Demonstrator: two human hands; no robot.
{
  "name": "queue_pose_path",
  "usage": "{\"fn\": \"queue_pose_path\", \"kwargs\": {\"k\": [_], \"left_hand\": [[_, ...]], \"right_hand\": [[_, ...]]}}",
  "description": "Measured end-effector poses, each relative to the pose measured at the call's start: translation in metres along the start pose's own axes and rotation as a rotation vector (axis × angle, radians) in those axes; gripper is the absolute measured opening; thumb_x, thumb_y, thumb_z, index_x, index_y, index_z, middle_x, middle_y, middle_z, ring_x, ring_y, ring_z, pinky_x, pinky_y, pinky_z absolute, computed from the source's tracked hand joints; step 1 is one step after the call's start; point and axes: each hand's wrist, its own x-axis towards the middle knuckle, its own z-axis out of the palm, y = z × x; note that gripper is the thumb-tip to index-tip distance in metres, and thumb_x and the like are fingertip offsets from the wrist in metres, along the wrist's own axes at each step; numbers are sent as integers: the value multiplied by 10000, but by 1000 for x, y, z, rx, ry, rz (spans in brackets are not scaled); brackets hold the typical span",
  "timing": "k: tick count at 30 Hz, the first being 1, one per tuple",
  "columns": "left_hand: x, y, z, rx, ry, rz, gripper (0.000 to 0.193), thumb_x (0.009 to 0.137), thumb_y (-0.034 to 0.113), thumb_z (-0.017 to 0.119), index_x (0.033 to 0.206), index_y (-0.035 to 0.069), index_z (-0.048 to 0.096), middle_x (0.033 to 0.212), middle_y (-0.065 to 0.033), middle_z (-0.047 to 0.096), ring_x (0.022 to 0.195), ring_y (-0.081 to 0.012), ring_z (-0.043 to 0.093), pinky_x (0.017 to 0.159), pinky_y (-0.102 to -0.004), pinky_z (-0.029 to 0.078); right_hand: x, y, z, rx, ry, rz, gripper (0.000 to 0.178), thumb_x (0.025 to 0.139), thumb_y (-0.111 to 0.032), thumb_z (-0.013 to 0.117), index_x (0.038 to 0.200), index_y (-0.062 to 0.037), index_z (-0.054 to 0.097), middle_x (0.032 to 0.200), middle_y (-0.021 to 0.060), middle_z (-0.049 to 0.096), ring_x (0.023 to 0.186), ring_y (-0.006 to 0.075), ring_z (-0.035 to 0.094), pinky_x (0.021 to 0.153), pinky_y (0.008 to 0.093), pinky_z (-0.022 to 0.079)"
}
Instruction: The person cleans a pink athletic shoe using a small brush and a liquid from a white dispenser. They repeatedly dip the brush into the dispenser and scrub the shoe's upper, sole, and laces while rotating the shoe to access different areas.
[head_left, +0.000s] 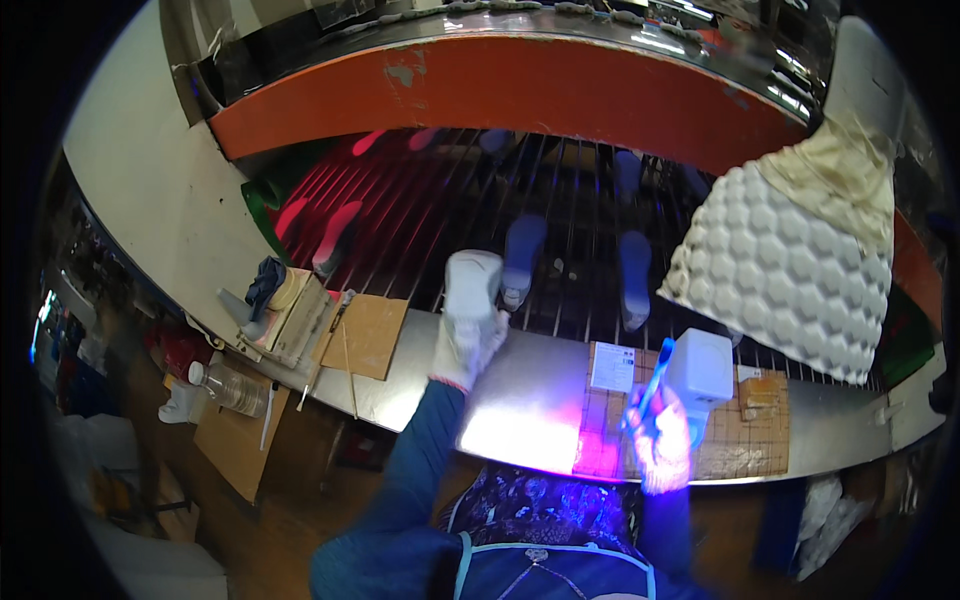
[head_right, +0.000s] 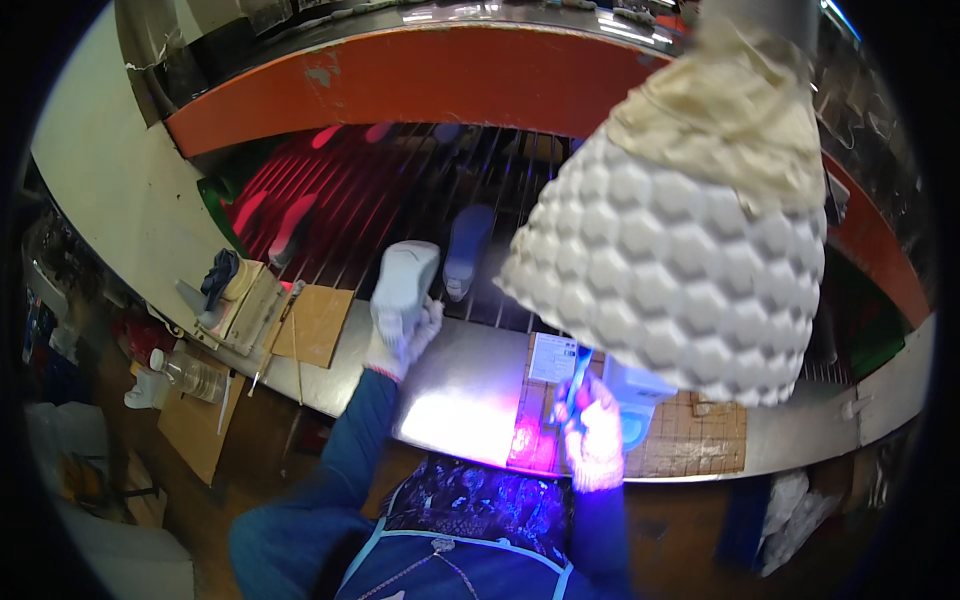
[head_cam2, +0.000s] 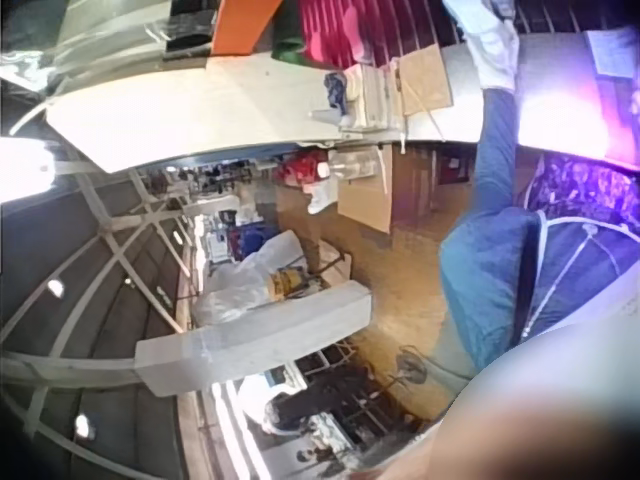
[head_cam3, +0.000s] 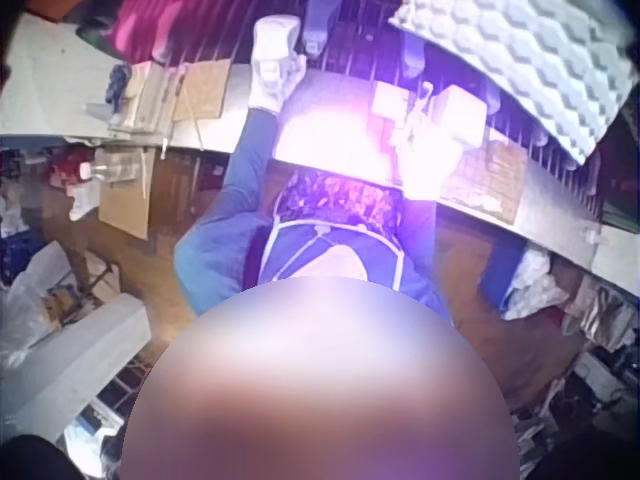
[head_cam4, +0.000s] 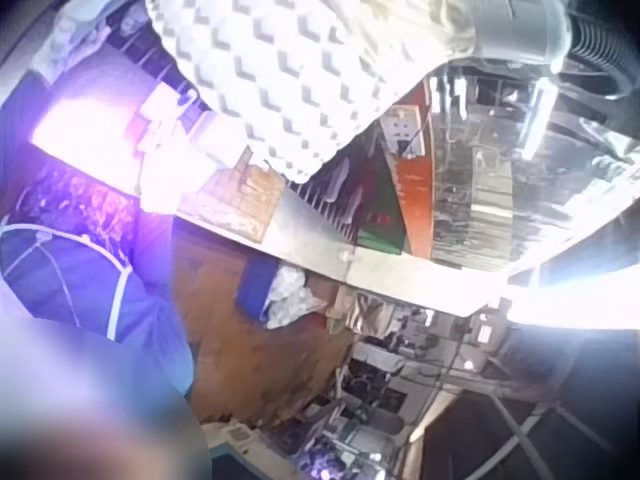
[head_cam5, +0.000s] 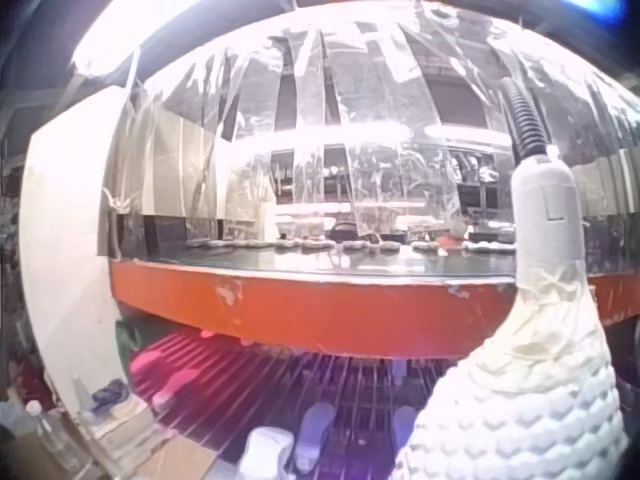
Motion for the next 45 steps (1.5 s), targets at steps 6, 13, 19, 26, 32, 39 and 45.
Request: {"fn": "queue_pose_path", "kwargs": {"k": [6, 13, 19, 26, 32, 39, 45], "left_hand": [[129, 82, -8, -222, 185, 23, 378, 986, 358, 543, 1204, 57, 611, 1091, -185, 618, 995, -331, 637, 985, -577, 509], [197, 147, -30, 2, 215, 172, 438, 996, 328, 446, 1298, 44, 589, 1366, -292, 529, 1192, -521, 532, 997, -611, 519], [205, 158, -25, 109, 279, 140, 593, 1039, 455, 311, 1449, 71, 499, 1528, -219, 471, 1353, -481, 492, 1089, -706, 359], [144, 60, 54, 1479, 1004, 776, 860, 955, 624, 523, 1605, 122, 269, 1604, -333, 237, 1328, -551, 452, 1075, -629, 399], [151, -40, 81, 2556, 396, 139, 1255, 734, 620, 778, 1655, 218, 26, 1593, -273, 356, 1419, -433, 453, 1141, -582, 351], [166, -5, 104, 2523, -66, 5, 981, 754, 324, 824, 1543, 139, 270, 1351, -240, 606, 1173, -394, 652, 963, -493, 524], [73, 46, 127, 1250, -203, 0, 628, 811, 239, 843, 1295, -63, 581, 1216, -206, 687, 1050, -291, 712, 879, -393, 601]], "right_hand": [[-42, 41, -42, 131, 101, 214, 241, 992, -240, 660, 1113, -45, 587, 901, 93, 648, 695, 209, 622, 616, 329, 550], [-50, 54, -52, 139, 216, 239, 274, 991, -234, 674, 1121, -14, 574, 919, 115, 649, 764, 225, 637, 674, 328, 550], [-49, 55, -48, 159, 145, 274, 272, 967, -219, 696, 1098, -18, 568, 933, 113, 650, 757, 211, 624, 671, 323, 537], [-48, 55, -44, 220, 126, 270, 282, 1008, -259, 660, 1142, -27, 571, 937, 130, 650, 753, 215, 614, 679, 343, 532], [-62, 43, -46, 141, -10, 181, 368, 963, -271, 725, 1190, -44, 545, 988, 113, 627, 809, 221, 625, 761, 415, 543], [-113, 17, -87, -25, 191, -63, 359, 916, -176, 747, 1190, -35, 562, 1018, 80, 639, 902, 218, 635, 796, 400, 549], [-133, -3, -112, -204, 373, -93, 287, 983, -158, 667, 1196, 11, 576, 991, 84, 654, 842, 172, 649, 676, 306, 566]]}}
